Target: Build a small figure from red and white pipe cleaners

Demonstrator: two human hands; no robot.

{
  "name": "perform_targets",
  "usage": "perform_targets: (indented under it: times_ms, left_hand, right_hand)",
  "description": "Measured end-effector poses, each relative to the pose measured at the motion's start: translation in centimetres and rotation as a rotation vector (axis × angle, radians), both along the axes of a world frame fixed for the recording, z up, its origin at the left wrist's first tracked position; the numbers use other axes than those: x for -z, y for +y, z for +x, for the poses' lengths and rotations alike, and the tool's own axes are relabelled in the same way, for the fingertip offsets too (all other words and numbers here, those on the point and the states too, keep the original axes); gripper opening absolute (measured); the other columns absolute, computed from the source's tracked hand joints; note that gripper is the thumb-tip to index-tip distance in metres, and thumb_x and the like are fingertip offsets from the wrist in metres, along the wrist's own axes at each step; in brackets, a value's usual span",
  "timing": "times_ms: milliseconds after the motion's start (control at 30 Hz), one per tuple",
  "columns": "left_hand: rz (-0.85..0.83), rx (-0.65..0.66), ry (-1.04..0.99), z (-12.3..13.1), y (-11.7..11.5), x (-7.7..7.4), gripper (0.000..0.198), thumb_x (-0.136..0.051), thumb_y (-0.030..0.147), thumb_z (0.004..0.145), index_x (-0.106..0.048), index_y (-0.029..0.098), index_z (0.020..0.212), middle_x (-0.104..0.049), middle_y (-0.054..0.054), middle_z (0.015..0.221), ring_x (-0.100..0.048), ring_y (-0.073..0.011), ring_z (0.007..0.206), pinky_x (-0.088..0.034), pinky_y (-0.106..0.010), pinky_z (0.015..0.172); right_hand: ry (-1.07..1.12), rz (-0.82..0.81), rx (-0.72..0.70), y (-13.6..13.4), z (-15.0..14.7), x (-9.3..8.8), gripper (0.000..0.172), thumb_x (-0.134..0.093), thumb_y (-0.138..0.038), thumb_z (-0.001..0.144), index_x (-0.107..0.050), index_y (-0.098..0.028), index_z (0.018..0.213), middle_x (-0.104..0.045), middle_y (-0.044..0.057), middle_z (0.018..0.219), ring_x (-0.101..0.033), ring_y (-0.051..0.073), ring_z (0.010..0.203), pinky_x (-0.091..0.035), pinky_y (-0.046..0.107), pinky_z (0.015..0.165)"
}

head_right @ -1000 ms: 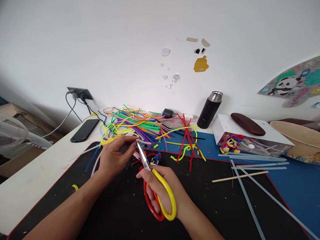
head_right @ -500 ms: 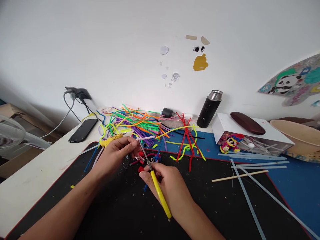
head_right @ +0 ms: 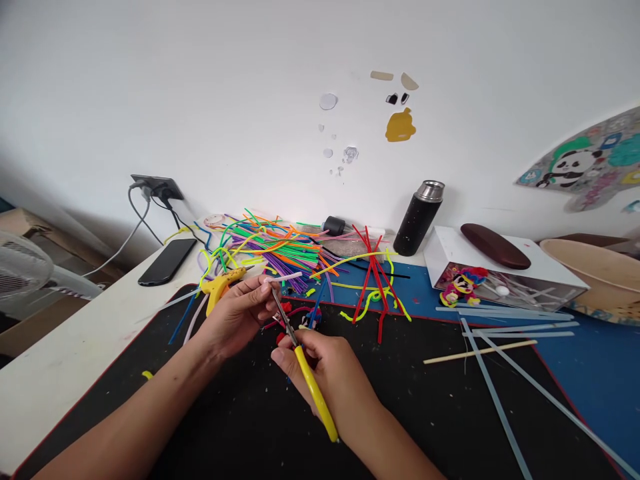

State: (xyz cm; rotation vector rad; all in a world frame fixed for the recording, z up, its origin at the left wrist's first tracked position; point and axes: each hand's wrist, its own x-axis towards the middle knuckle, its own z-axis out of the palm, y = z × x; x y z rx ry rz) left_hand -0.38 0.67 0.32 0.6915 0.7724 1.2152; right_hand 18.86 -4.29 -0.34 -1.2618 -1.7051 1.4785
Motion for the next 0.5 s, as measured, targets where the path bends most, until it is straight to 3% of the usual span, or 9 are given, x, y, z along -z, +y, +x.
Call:
perform_targets:
  times_ms: [200,300,367,500]
  left_hand:
    - [0.011,-0.021,-0.099,0.1,0.3,-0.3,0.032,-0.093,0.029,0.07,-0.067,0.011,0.072,-0.047,0.003,0.061,-0.034,-0.0031,0.051,-0.026,-0.014,0.045]
    - [0.079,-0.216,-0.173,-1.6,1.4,-0.9,0.034,-0.097,0.024,0.063,-0.068,0.012,0.077,-0.047,0.005,0.067,-0.033,-0.002,0.052,-0.024,-0.012,0.043]
    - [0.154,-0.367,-0.112,-3.1,2.0,-1.4,0.035,-0.097,0.023,0.061,-0.067,0.013,0.074,-0.048,0.005,0.069,-0.035,-0.0022,0.053,-0.027,-0.013,0.044]
    - [0.174,-0.377,0.135,-4.0,2.1,-1.5,0.033,-0.095,0.033,0.065,-0.068,0.014,0.071,-0.054,0.002,0.068,-0.042,-0.0058,0.057,-0.029,-0.018,0.048]
  right_hand:
    - [0.047,-0.1,-0.025,-0.2,-0.1,0.5,0.051,-0.061,-0.066,0.094,-0.073,-0.017,0.105,-0.041,-0.008,0.048,-0.04,0.008,0.039,-0.03,0.021,0.043]
    - [0.011,-0.096,-0.092,-0.8,-0.3,0.7,0.043,-0.068,-0.059,0.093,-0.075,-0.017,0.099,-0.048,-0.005,0.055,-0.041,0.008,0.047,-0.031,0.02,0.046]
    - [-0.016,-0.069,-0.162,-1.4,-0.6,0.8,0.035,-0.074,-0.052,0.089,-0.077,-0.017,0.094,-0.052,-0.004,0.06,-0.042,0.008,0.052,-0.032,0.02,0.049]
    - [0.053,-0.066,-0.156,-1.6,-0.6,0.6,0.037,-0.072,-0.054,0.09,-0.077,-0.018,0.098,-0.05,-0.004,0.058,-0.041,0.008,0.049,-0.032,0.02,0.047]
